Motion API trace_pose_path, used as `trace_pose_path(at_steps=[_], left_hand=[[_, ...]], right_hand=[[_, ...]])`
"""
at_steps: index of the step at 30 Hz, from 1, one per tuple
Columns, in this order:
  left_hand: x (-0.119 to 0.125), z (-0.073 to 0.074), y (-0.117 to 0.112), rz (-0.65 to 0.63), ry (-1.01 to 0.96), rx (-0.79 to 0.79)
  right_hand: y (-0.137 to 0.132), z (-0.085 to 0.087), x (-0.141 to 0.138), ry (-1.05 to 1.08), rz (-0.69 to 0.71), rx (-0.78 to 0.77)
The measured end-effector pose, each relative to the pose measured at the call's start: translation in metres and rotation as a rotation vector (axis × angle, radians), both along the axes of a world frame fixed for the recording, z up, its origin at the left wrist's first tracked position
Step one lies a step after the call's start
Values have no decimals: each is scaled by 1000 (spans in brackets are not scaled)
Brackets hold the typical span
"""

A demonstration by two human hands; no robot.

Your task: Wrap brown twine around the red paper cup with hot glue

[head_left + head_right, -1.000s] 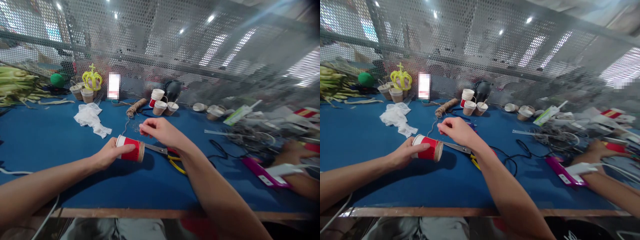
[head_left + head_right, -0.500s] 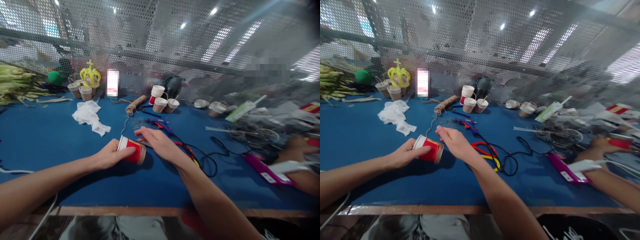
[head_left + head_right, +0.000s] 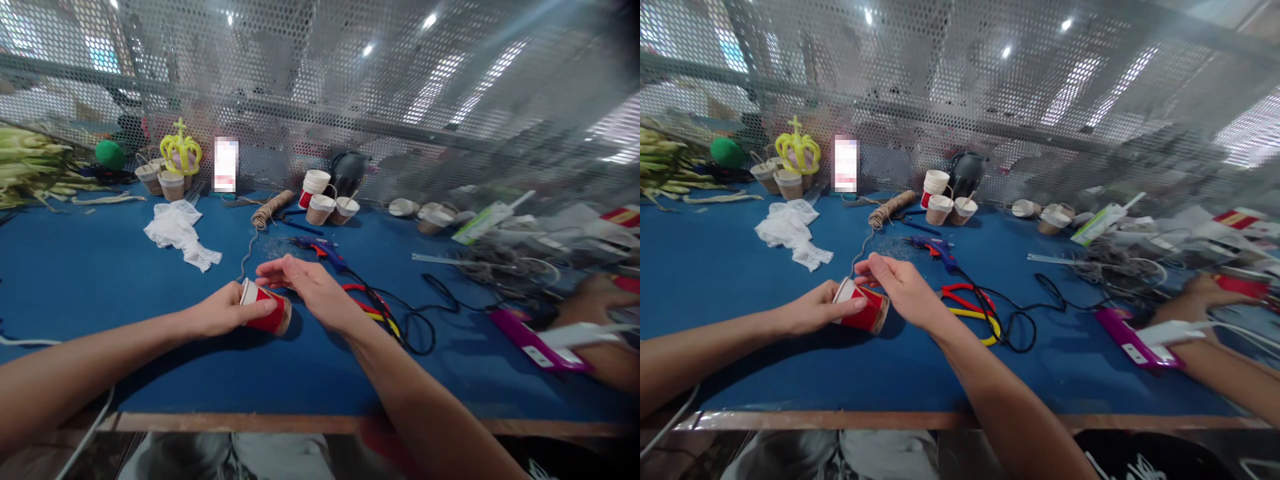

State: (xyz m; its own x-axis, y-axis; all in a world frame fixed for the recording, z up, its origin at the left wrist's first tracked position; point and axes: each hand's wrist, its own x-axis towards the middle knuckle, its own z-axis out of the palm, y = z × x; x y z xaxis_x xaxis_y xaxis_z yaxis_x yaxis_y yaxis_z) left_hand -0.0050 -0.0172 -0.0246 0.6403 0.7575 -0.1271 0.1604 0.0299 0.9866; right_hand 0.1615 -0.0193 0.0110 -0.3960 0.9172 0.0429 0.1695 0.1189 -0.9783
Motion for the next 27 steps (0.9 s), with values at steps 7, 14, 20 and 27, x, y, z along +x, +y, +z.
trace_pose_path(at_steps=[7, 14, 20, 27], left_hand=[[6, -2, 0, 191, -37, -216], [8, 1, -2, 257, -34, -291], [7, -6, -1, 334, -40, -280], [6, -4, -3, 350, 9, -196]], right_hand=[[-8, -2, -6, -115, 14, 148], [16, 11, 14, -93, -157, 214], [20, 25, 37, -419, -331, 317], [-6, 4, 1, -575, 7, 328]])
